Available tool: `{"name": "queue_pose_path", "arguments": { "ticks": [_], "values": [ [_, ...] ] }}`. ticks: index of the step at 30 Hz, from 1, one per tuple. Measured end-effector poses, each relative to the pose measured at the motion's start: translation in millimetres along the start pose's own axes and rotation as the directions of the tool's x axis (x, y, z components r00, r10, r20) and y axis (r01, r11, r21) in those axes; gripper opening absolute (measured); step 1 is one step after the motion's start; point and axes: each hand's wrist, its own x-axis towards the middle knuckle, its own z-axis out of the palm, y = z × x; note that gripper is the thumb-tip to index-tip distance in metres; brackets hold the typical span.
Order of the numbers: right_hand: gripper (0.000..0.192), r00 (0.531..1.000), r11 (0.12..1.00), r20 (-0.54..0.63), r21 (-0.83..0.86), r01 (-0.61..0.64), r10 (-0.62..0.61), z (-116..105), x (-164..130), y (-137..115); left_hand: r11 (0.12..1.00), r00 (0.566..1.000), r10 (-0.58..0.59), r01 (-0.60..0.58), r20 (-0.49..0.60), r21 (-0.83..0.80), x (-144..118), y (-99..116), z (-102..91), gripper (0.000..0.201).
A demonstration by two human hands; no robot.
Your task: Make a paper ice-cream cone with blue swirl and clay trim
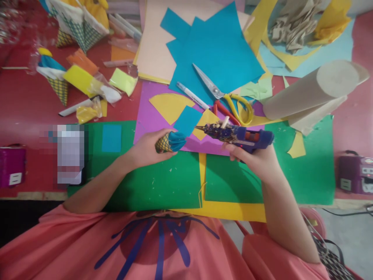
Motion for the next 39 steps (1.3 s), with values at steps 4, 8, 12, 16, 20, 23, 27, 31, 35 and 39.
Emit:
{"name": "queue_pose_path", "arguments": {
  "ticks": [4,8,12,16,20,23,27,31,35,39],
  "values": [
    [0.027,0.997,0.999,-0.062,0.011,0.036,-0.035,-16,-13,17,0.988,1.0,-0.026,0.027,0.004,-0.151,-1,-3,2.2,0.054],
    [0.023,0.973,0.984,-0.231,-0.165,-0.067,0.028,-36,-36,32,0.977,0.999,-0.041,0.045,0.02,-0.209,0,-6,2.6,0.049],
    [0.035,0.93,0.845,-0.366,-0.506,-0.175,-0.027,-65,-57,47,0.971,0.998,-0.039,0.048,0.045,-0.233,0,-5,0.3,0.046],
    [0.048,0.941,0.611,-0.311,-0.773,-0.17,-0.132,-96,-63,76,0.969,0.998,-0.036,0.045,0.044,-0.241,0,-4,-0.8,0.043],
    [0.042,0.968,0.565,-0.16,-0.825,-0.023,-0.194,-115,-57,103,0.972,0.999,-0.03,0.036,0.031,-0.232,0,-4,0.1,0.042],
    [0.043,0.971,0.495,-0.042,-0.865,0.082,-0.234,-117,-53,101,0.985,0.999,-0.031,0.03,-0.005,-0.17,0,-3,1.4,0.043],
    [0.068,0.935,0.319,-0.085,-0.947,0.031,-0.344,-97,-48,59,0.996,0.997,-0.022,0.015,-0.079,-0.083,-1,-4,3.1,0.048],
    [0.033,0.82,0.571,-0.231,-0.809,0.137,-0.524,-34,-29,-2,0.999,0.99,-0.001,0.006,-0.14,0.041,-1,-7,4.2,0.05],
    [0.006,0.76,0.669,-0.086,-0.545,0.505,-0.644,40,5,-31,0.992,0.986,0.017,0.005,-0.166,0.129,-1,-9,3.9,0.051],
    [0.017,0.677,0.612,0.018,-0.409,0.677,-0.736,79,30,-22,0.982,0.985,0.022,0.011,-0.169,0.187,-1,-9,2.1,0.054]
  ]
}}
